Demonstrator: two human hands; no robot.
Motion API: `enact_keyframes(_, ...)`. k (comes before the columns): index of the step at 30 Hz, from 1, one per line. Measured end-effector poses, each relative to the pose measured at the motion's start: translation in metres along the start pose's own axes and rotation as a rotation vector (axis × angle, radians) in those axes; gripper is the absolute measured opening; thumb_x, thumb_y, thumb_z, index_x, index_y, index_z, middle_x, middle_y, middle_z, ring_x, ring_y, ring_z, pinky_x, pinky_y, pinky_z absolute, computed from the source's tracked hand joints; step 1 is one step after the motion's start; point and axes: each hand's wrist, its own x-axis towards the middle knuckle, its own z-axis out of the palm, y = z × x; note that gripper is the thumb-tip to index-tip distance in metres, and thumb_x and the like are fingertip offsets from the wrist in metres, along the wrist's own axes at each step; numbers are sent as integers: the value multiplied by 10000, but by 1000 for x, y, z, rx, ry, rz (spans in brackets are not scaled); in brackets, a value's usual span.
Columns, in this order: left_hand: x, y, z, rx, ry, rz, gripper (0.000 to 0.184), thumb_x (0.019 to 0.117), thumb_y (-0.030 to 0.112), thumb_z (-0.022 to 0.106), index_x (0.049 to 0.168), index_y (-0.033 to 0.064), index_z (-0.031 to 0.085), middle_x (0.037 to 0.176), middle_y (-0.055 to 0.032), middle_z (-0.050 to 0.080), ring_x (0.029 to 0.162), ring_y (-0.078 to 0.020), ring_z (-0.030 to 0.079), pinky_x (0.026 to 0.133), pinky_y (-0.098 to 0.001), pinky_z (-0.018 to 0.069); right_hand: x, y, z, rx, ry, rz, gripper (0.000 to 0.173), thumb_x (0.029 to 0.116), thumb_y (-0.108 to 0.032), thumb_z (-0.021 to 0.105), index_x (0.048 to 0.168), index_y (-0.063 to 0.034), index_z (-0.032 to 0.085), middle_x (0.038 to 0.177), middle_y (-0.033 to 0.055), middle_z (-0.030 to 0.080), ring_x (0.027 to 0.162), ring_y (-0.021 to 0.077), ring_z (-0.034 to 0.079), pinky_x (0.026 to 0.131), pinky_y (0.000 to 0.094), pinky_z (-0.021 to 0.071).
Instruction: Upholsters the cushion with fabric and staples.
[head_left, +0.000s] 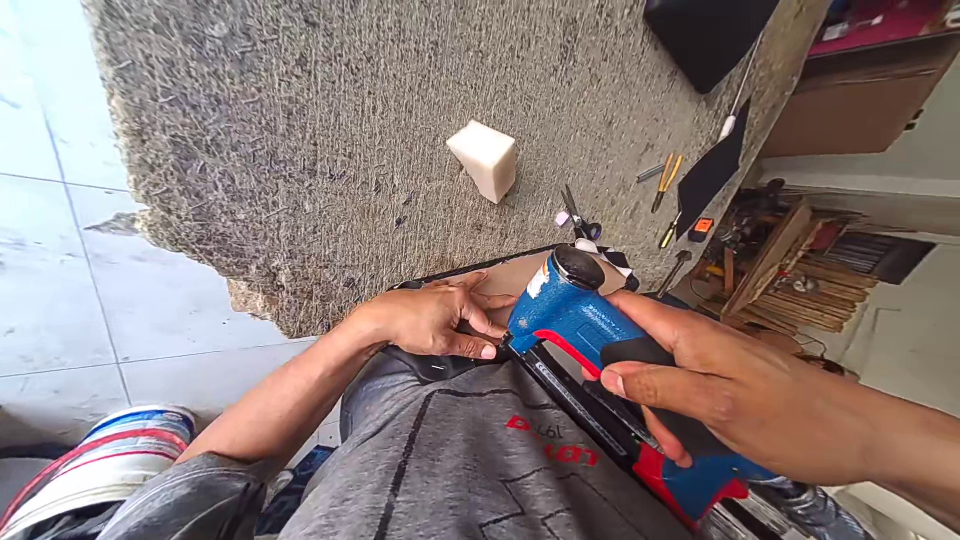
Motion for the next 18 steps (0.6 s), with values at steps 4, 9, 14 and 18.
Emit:
enact_keyframes(4, -1, -1, 1, -9, 33, 28, 442, 991, 570, 565, 1322, 323, 721, 1586, -26, 483, 1574, -344, 212, 1268, -577, 144, -9, 14, -9, 80, 89, -83, 386, 985, -278, 577, 1359, -241, 489, 1054, 47, 709, 542, 205, 679, 428, 359, 611)
enact_keyframes(9, -1, -3, 0, -19, 44, 69, 434, 999, 540, 574, 1299, 274, 741, 1556, -30, 519, 1565, -324, 251, 1280, -547, 149, -4, 21, -8, 68, 74, -35, 331, 995, -286, 580, 1312, -239, 498, 988, 39, 713, 528, 203, 670, 435, 357, 608)
enact_keyframes(14, -2, -3, 1, -15, 66, 84, 421, 1005, 524, 573, 1281, 261, 752, 1538, -38, 538, 1555, -326, 278, 1278, -537, 173, -3, 22, -7, 44, 57, -32, 347, 987, -300, 585, 1318, -253, 494, 961, 23, 704, 523, 189, 664, 430, 345, 604)
enact_keyframes(18, -2, -3, 1, -12, 68, 68, 429, 998, 549, 571, 1286, 286, 748, 1544, -24, 532, 1558, -322, 271, 1271, -545, 194, -1, 19, -6, 32, 42, -13, 352, 992, -300, 579, 1328, -262, 480, 923, 17, 698, 508, 171, 653, 421, 326, 593)
